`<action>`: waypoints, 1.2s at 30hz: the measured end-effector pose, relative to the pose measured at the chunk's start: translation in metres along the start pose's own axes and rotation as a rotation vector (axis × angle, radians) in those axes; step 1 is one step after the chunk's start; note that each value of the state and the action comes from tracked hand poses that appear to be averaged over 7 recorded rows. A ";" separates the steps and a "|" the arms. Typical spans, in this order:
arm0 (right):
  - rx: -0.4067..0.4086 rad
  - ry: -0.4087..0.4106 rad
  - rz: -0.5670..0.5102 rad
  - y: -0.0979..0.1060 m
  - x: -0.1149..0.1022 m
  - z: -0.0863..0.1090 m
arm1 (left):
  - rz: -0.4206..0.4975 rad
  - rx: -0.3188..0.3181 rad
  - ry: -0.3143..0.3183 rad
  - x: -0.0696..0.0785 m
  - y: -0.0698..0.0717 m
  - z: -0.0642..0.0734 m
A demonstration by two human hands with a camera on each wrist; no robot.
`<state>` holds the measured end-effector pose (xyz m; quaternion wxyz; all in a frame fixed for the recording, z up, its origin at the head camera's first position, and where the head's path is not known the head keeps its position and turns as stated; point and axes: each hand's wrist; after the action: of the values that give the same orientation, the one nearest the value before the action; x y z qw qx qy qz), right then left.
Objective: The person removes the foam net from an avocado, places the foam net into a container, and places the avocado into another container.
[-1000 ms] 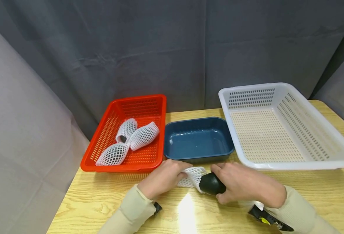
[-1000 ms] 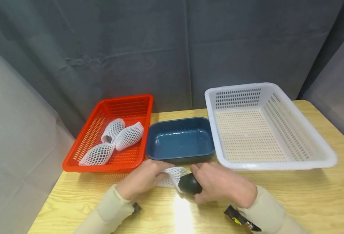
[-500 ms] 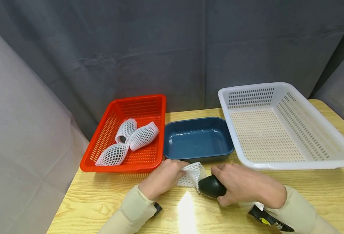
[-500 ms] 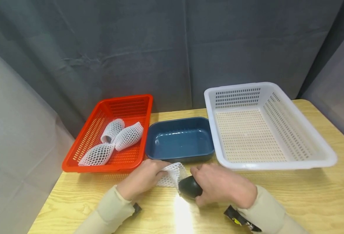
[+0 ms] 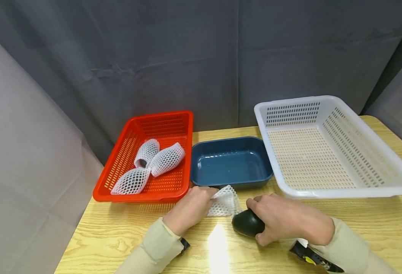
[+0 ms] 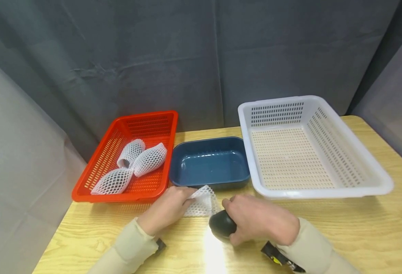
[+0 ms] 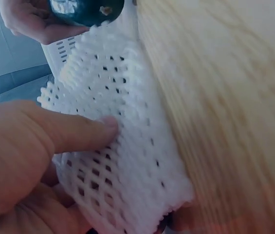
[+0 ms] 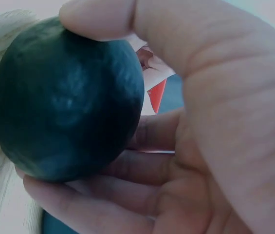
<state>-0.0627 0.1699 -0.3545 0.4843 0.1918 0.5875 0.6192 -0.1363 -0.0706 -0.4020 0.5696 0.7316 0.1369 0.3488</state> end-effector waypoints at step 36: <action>-0.055 -0.101 -0.038 -0.001 -0.001 -0.002 | -0.013 -0.017 -0.030 0.007 0.001 0.004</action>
<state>-0.0633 0.1676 -0.3558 0.5300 0.1981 0.5488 0.6153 -0.1290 -0.0693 -0.3991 0.5800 0.7309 0.1304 0.3352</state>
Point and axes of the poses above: each hand's wrist, its own z-axis away from the middle knuckle, its own y-axis out of the back of the hand, x = y × z, and after that the axes turned 2 degrees about -x, right-handed
